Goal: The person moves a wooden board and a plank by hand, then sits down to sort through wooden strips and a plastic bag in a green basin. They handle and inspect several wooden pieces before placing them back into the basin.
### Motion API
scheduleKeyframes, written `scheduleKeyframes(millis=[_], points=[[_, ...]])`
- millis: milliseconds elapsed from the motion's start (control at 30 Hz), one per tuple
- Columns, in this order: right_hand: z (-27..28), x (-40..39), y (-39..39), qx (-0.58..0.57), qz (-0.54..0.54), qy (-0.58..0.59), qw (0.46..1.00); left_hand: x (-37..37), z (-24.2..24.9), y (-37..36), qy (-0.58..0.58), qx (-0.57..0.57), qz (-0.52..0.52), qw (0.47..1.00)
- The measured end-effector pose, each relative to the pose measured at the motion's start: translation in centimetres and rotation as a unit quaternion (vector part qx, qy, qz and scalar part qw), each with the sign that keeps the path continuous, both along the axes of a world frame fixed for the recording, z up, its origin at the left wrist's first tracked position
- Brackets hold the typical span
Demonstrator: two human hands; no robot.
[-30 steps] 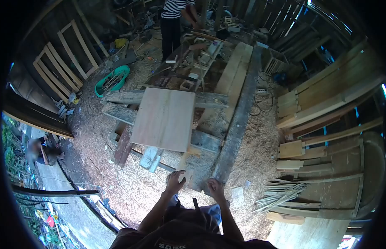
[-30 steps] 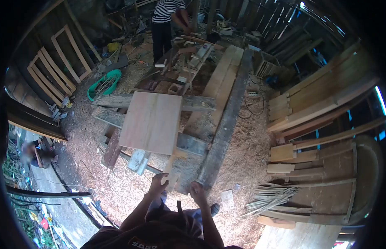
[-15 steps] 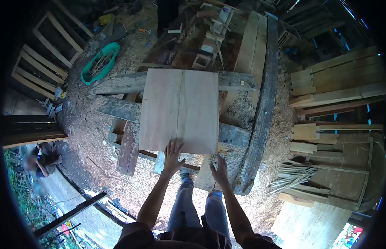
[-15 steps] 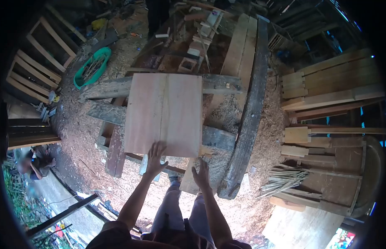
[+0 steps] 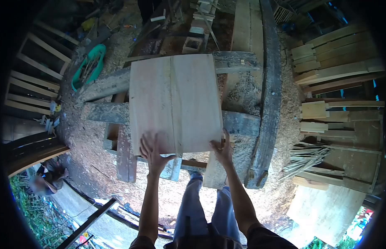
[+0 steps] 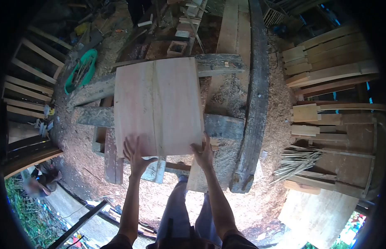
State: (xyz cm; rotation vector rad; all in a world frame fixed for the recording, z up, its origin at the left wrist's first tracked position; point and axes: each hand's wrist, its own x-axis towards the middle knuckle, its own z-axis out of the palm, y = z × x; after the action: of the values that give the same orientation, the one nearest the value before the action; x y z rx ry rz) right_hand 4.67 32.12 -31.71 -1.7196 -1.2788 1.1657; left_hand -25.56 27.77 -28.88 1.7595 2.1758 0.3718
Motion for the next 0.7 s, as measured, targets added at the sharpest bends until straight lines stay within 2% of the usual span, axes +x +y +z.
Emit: scheduleKeyframes(millis=[33,167,233,300,400,433,500,533,633,700], points=[[-0.1,0.2,-0.4,0.0,0.002,-0.022,1.0,-1.2,0.3,0.1,0.005,-0.049,0.063,0.997],[1.0,0.3,-0.5,0.009,0.03,-0.082,0.996,-3.5,0.0,1.4,0.069,-0.131,0.119,0.982],[1.0,0.6,-0.9,-0.022,0.02,-0.067,0.997,-4.9,-1.9,0.7,0.064,-0.134,0.124,0.981],[0.8,1.1,-1.0,-0.049,0.013,-0.052,0.997,-6.3,-4.0,0.2,-0.11,-0.083,0.069,0.988],[0.0,2.8,-1.4,-0.025,0.014,-0.093,0.995,-6.1,-7.1,-1.4,-0.14,-0.024,0.055,0.988],[-0.1,3.6,-1.5,-0.021,0.006,-0.086,0.996,-4.8,-5.5,-0.7,-0.14,-0.022,0.055,0.988],[-0.3,5.1,-2.2,-0.021,0.0,-0.081,0.997,-1.4,-1.9,-0.7,-0.016,-0.002,0.048,0.999],[-0.4,6.1,-2.5,-0.022,0.0,-0.081,0.996,-0.3,-1.3,-0.6,-0.008,0.026,0.04,0.999],[-0.6,9.7,-3.9,-0.046,-0.006,-0.059,0.997,2.9,-0.4,-0.4,-0.018,0.001,0.029,0.999],[-0.7,12.1,-4.6,-0.044,-0.017,-0.109,0.993,5.2,-0.3,-0.1,-0.024,0.006,0.024,0.999]])
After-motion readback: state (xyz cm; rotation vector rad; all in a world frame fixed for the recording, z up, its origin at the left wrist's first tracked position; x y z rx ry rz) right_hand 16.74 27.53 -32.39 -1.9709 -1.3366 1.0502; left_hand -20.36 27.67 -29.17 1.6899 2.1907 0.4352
